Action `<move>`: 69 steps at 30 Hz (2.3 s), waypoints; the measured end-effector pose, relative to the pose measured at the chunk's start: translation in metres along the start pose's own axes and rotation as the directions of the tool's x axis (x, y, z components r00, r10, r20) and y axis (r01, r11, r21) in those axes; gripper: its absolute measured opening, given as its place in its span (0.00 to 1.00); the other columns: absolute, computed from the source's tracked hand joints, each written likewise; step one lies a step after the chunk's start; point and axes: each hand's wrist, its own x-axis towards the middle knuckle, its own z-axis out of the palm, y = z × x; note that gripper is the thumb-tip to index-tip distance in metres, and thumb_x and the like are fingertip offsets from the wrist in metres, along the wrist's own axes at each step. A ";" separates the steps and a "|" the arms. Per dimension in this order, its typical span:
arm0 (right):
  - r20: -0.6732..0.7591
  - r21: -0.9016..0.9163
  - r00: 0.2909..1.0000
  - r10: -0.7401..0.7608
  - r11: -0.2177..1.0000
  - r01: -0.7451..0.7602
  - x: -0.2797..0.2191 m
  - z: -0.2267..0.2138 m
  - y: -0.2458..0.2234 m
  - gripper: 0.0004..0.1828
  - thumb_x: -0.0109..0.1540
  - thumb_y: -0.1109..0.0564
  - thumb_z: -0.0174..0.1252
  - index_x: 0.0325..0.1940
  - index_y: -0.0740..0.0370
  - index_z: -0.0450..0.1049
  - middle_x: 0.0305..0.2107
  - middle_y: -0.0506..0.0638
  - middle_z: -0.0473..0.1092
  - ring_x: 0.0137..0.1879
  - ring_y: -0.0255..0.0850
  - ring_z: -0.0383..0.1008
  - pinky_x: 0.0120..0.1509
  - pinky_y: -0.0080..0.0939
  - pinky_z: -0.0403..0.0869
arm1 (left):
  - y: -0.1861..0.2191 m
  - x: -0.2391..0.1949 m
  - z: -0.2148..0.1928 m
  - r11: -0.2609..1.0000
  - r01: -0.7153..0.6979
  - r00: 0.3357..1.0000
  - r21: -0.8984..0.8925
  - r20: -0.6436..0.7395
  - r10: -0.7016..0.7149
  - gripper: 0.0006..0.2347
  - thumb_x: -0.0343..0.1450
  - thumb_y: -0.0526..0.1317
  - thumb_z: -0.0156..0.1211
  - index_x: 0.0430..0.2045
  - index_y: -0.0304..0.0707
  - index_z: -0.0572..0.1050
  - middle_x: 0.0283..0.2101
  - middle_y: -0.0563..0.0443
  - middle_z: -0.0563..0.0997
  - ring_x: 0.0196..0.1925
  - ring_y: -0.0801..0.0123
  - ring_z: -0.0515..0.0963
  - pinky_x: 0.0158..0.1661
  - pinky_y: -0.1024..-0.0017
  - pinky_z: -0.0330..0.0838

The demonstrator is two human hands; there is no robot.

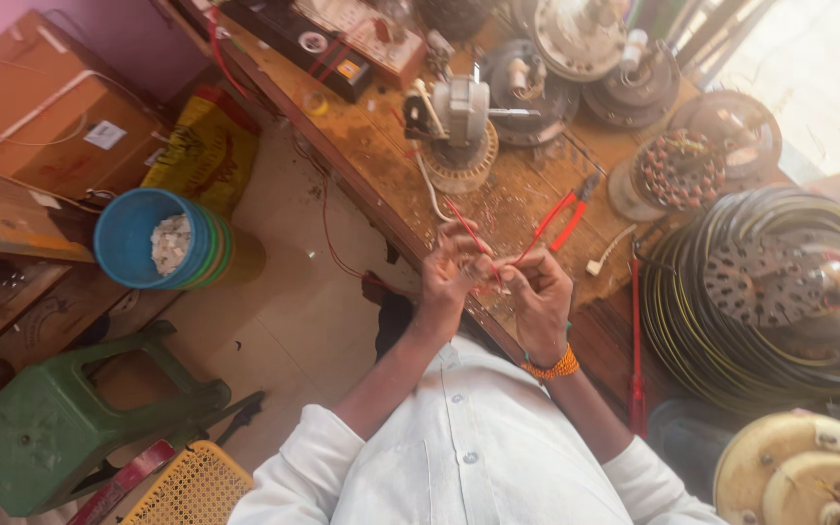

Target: The person is working on electrical components, specifically a motor or fan assembly, using pliers and a screwdriver. They strip wires, adjust internal parts, and interact with another person who hands over a component.

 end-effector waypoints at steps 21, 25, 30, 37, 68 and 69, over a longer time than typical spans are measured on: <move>-0.586 -0.280 0.721 -0.369 0.928 0.247 -0.028 -0.004 0.013 0.06 0.73 0.67 0.54 0.48 0.63 0.62 0.36 0.55 0.72 0.38 0.37 0.73 0.44 0.38 0.76 | 0.133 0.178 -0.171 0.255 -0.157 0.916 0.954 0.044 0.398 0.10 0.68 0.35 0.63 0.42 0.40 0.77 0.45 0.47 0.74 0.41 0.60 0.77 0.45 0.67 0.73; -0.782 -0.229 0.530 -0.328 0.942 0.244 -0.042 0.005 0.036 0.08 0.77 0.64 0.55 0.51 0.63 0.61 0.36 0.54 0.72 0.37 0.36 0.73 0.46 0.38 0.74 | 0.165 0.304 -0.257 -0.054 -0.315 0.885 0.948 0.314 0.345 0.08 0.69 0.34 0.64 0.41 0.38 0.77 0.43 0.44 0.80 0.48 0.50 0.77 0.52 0.57 0.66; -0.827 -0.293 0.365 -0.427 0.882 0.369 -0.055 0.035 0.061 0.08 0.78 0.66 0.54 0.56 0.65 0.60 0.41 0.55 0.72 0.39 0.35 0.71 0.48 0.37 0.77 | 0.160 0.426 -0.294 -0.173 -0.447 0.880 0.877 0.466 0.089 0.07 0.70 0.32 0.61 0.40 0.41 0.81 0.46 0.44 0.81 0.54 0.47 0.75 0.58 0.58 0.67; -0.817 -0.530 0.165 -0.552 0.833 0.160 -0.079 0.093 0.069 0.08 0.81 0.65 0.54 0.55 0.68 0.60 0.38 0.56 0.69 0.35 0.35 0.66 0.47 0.37 0.76 | 0.136 0.486 -0.259 -0.056 -0.718 0.691 0.693 0.701 -0.179 0.14 0.65 0.36 0.68 0.45 0.39 0.81 0.48 0.45 0.83 0.51 0.47 0.75 0.51 0.55 0.67; -0.806 0.428 -0.586 -0.086 0.600 -0.676 -0.162 0.182 0.201 0.27 0.66 0.43 0.66 0.42 0.75 0.76 0.33 0.60 0.75 0.34 0.47 0.75 0.34 0.48 0.73 | 0.187 0.213 -0.393 0.284 0.089 0.935 0.955 0.018 -0.354 0.16 0.72 0.33 0.62 0.56 0.37 0.70 0.36 0.40 0.86 0.39 0.56 0.86 0.42 0.62 0.78; -0.752 0.599 -0.659 0.031 0.448 -0.663 -0.169 0.186 0.199 0.32 0.64 0.39 0.69 0.43 0.78 0.77 0.34 0.62 0.75 0.35 0.50 0.76 0.34 0.50 0.74 | 0.187 0.206 -0.401 0.189 0.110 0.934 0.976 -0.036 -0.355 0.18 0.73 0.32 0.59 0.58 0.38 0.69 0.42 0.39 0.84 0.43 0.52 0.84 0.43 0.59 0.76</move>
